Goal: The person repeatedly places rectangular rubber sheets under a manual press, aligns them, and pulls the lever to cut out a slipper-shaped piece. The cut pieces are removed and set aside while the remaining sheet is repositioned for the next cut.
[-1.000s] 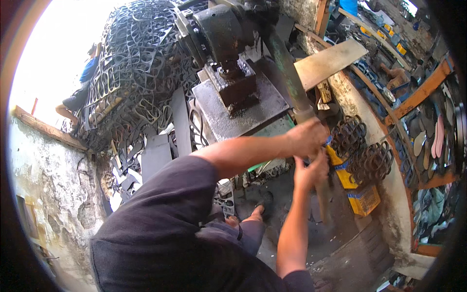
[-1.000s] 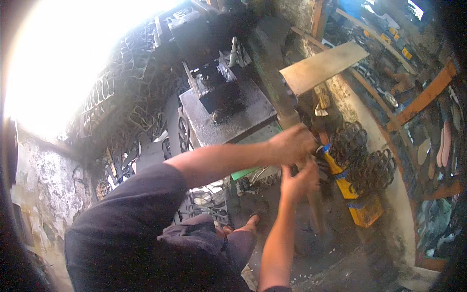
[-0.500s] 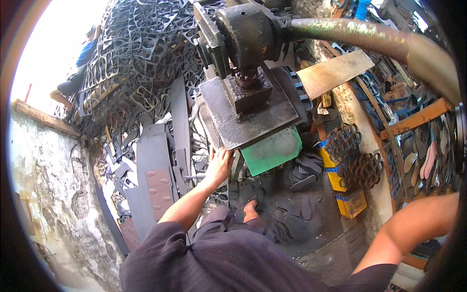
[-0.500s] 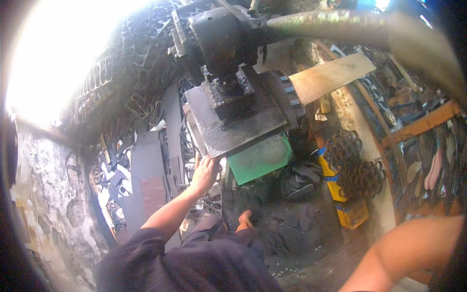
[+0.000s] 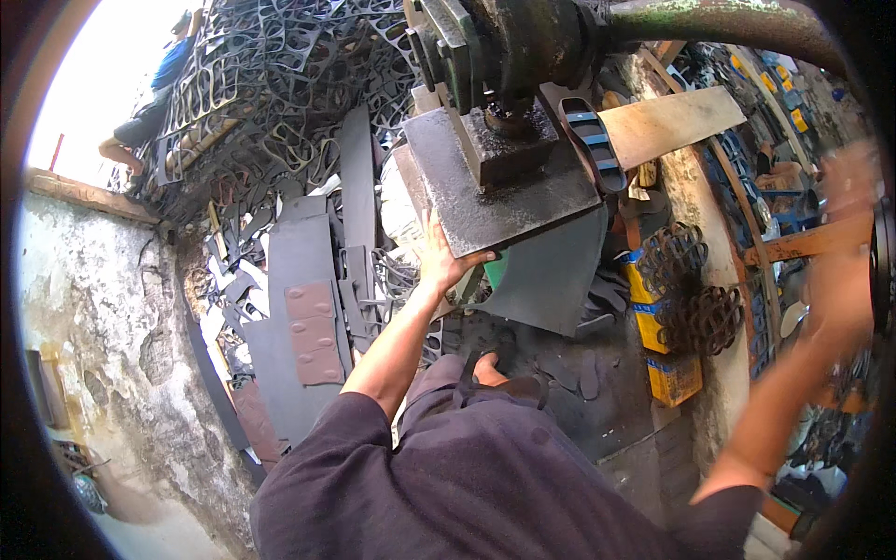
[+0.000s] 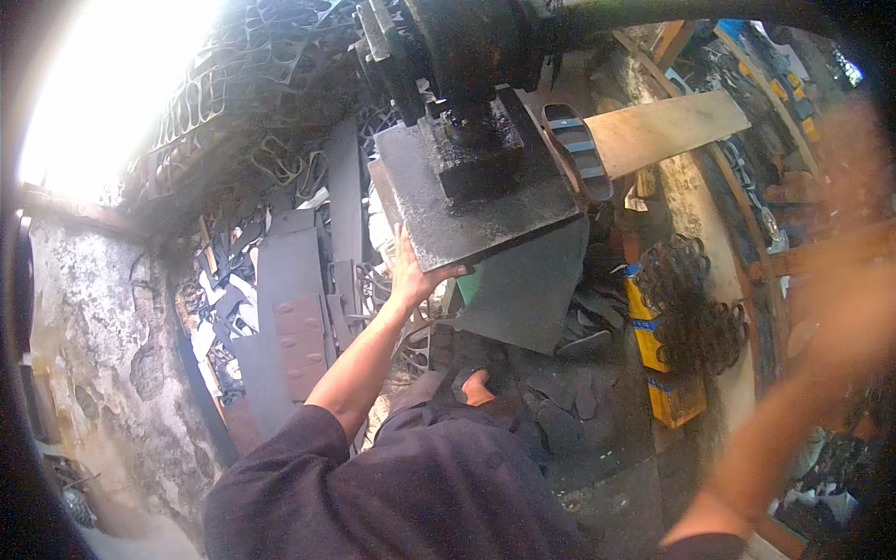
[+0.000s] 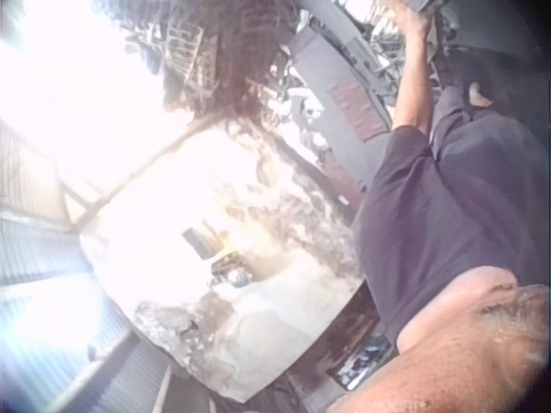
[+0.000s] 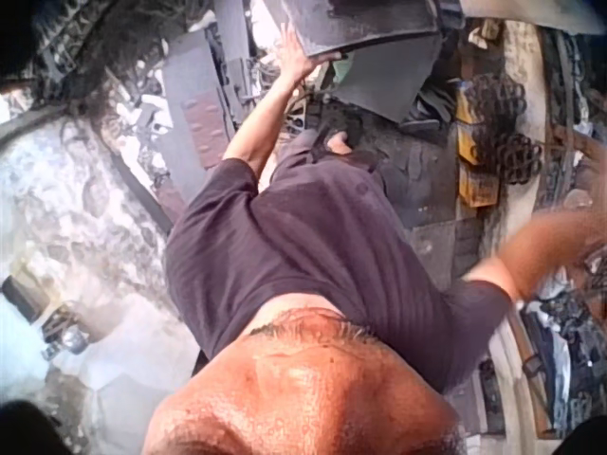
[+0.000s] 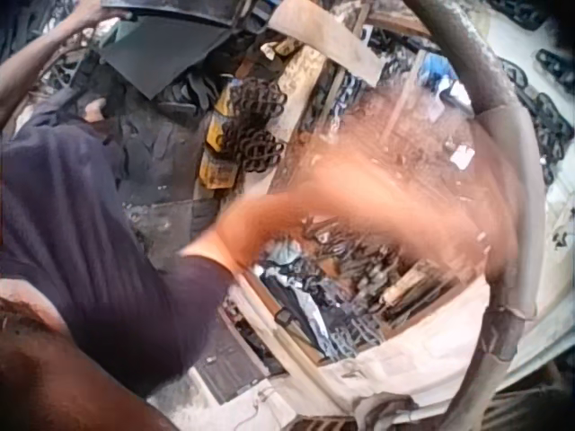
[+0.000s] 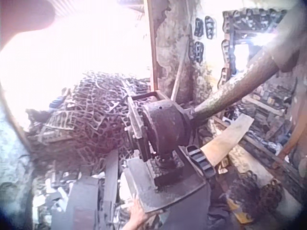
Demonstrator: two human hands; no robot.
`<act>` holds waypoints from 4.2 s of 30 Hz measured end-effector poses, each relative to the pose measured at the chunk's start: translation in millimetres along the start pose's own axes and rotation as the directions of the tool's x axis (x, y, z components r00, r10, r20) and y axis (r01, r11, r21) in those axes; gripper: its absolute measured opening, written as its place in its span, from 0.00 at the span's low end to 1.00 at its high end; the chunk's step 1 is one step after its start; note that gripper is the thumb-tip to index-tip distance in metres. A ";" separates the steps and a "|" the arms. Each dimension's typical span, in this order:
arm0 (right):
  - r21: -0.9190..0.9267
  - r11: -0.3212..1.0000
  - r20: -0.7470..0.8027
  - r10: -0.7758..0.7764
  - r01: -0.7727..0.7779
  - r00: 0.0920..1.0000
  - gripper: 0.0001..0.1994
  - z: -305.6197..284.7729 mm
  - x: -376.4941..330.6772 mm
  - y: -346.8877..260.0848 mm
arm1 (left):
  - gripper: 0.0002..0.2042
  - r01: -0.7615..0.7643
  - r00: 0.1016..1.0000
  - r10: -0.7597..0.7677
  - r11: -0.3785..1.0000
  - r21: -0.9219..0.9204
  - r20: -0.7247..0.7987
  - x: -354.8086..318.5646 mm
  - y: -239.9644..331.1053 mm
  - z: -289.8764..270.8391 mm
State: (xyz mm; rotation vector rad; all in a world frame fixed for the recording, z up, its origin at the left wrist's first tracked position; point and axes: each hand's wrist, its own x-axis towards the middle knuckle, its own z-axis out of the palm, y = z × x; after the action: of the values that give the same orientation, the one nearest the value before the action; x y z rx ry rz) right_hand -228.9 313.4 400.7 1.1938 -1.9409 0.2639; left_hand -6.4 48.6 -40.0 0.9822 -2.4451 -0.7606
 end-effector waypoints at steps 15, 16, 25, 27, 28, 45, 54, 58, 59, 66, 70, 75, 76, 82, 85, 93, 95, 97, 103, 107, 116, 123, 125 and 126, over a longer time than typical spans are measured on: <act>0.045 0.903 0.867 0.177 -0.428 0.465 0.50 243.5 -261.7 -150.0 | 0.48 -0.076 0.994 0.080 0.996 -0.045 0.081 -73.7 -43.7 -123.5; 0.031 0.903 0.876 0.182 -0.428 0.447 0.50 236.9 -258.4 -156.2 | 0.48 0.066 0.996 -0.050 0.975 -0.212 0.080 -91.0 -45.2 -139.5; 0.356 -0.620 0.924 0.120 -0.699 0.364 0.23 163.3 -174.9 -328.4 | 0.56 -0.056 0.961 0.163 0.906 -0.420 0.224 -162.7 -55.3 -227.6; 0.407 -0.670 0.912 0.261 -0.621 0.317 0.18 160.8 -171.2 -338.3 | 0.62 -0.315 0.871 0.423 0.871 -0.377 0.250 -151.2 -64.7 -234.9; 0.465 -0.569 0.885 0.288 -0.678 0.366 0.16 154.7 -172.3 -340.3 | 0.64 -0.258 0.847 0.384 0.902 -0.347 0.368 -146.1 -66.8 -239.8; 0.585 0.337 0.512 0.552 -0.738 0.658 0.45 56.6 -269.6 -302.2 | 0.49 -0.108 0.970 0.231 0.691 -0.715 0.077 -81.2 102.4 -115.0; 0.199 0.486 0.454 0.724 -0.851 0.519 0.44 123.2 -283.7 -155.5 | 0.33 -0.267 0.931 0.328 0.912 -0.312 0.162 -64.3 112.6 -31.4; -0.005 0.406 0.563 0.756 -0.914 0.333 0.43 224.1 -261.0 -0.2 | 0.25 -0.239 0.964 0.234 0.971 0.022 0.124 -59.0 60.2 12.0; -0.076 0.413 0.609 0.740 -0.907 0.286 0.43 251.9 -256.6 36.7 | 0.23 -0.242 0.958 0.232 0.969 0.043 0.166 -56.3 61.2 10.5; -0.039 0.720 0.428 0.639 -0.693 0.640 0.33 404.1 -238.3 104.7 | 0.17 0.042 0.894 -0.014 0.998 -0.054 0.448 -116.7 36.3 -49.4; 0.191 0.785 0.539 0.418 -0.590 0.731 0.30 437.8 -262.3 58.7 | 0.23 0.417 0.907 -0.345 0.809 -0.413 0.241 -58.0 71.8 -25.3; 0.167 0.626 0.755 0.416 -0.762 0.507 0.25 398.1 -239.2 81.2 | 0.16 0.586 0.803 -0.449 0.712 -0.387 0.392 -9.7 57.0 0.4; 0.263 0.375 0.762 0.485 -0.889 0.430 0.24 377.2 -236.6 74.4 | 0.13 0.666 0.726 -0.540 0.397 -0.632 0.426 -8.8 70.7 -5.8; 0.464 0.172 0.711 0.512 -0.869 0.481 0.25 142.5 -219.3 -103.6 | 0.16 0.714 0.647 -0.539 0.182 -0.676 0.539 -46.6 -14.9 -52.3; 0.639 0.276 0.595 0.415 -0.718 0.689 0.25 98.8 -240.6 -199.5 | 0.15 0.704 0.664 -0.485 0.148 -0.695 0.569 -50.3 -29.9 -58.9; 0.523 0.547 0.598 0.312 -0.654 0.739 0.21 178.8 -241.8 -342.8 | 0.10 0.677 0.690 -0.368 0.025 -0.736 0.623 -38.7 -39.9 -55.3; 0.437 0.659 0.534 0.357 -0.612 0.767 0.20 192.5 -248.8 -351.8 | 0.09 0.679 0.691 -0.365 0.029 -0.734 0.624 -36.6 -40.0 -53.9; 0.400 0.706 0.515 0.355 -0.585 0.780 0.21 199.1 -254.7 -350.9 | 0.09 0.679 0.689 -0.368 0.028 -0.733 0.624 -32.7 -40.9 -48.9; 0.371 0.691 0.583 0.347 -0.620 0.735 0.23 203.5 -248.4 -329.4 | 0.10 0.680 0.675 -0.392 0.004 -0.733 0.625 -16.3 -20.5 -27.6; 0.388 0.566 0.639 0.404 -0.728 0.654 0.43 190.6 -255.3 -311.1 | 0.20 0.608 0.734 -0.400 0.025 -0.794 0.549 -6.5 4.5 -39.4; 0.351 0.644 0.647 0.357 -0.679 0.673 0.44 182.3 -309.9 -290.3 | 0.37 0.532 0.840 -0.269 0.231 -0.815 0.471 -6.5 7.6 -36.7; 0.387 0.625 0.631 0.356 -0.678 0.689 0.40 182.0 -314.1 -286.6 | 0.37 0.526 0.844 -0.237 0.195 -0.828 0.480 -7.4 8.3 -42.5; 0.392 0.620 0.632 0.356 -0.680 0.689 0.39 181.9 -314.8 -286.2 | 0.37 0.513 0.854 -0.199 0.161 -0.843 0.482 -8.6 7.9 -43.1; 0.391 0.616 0.634 0.358 -0.684 0.685 0.39 181.6 -314.5 -286.5 | 0.37 0.508 0.858 -0.180 0.144 -0.850 0.482 -9.3 7.2 -43.4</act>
State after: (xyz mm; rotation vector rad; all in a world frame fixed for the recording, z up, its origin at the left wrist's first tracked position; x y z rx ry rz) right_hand -25.1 264.9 -11.8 1.0628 -2.8116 1.0779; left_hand 19.6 45.1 -3.5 0.8614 -1.2118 -2.3420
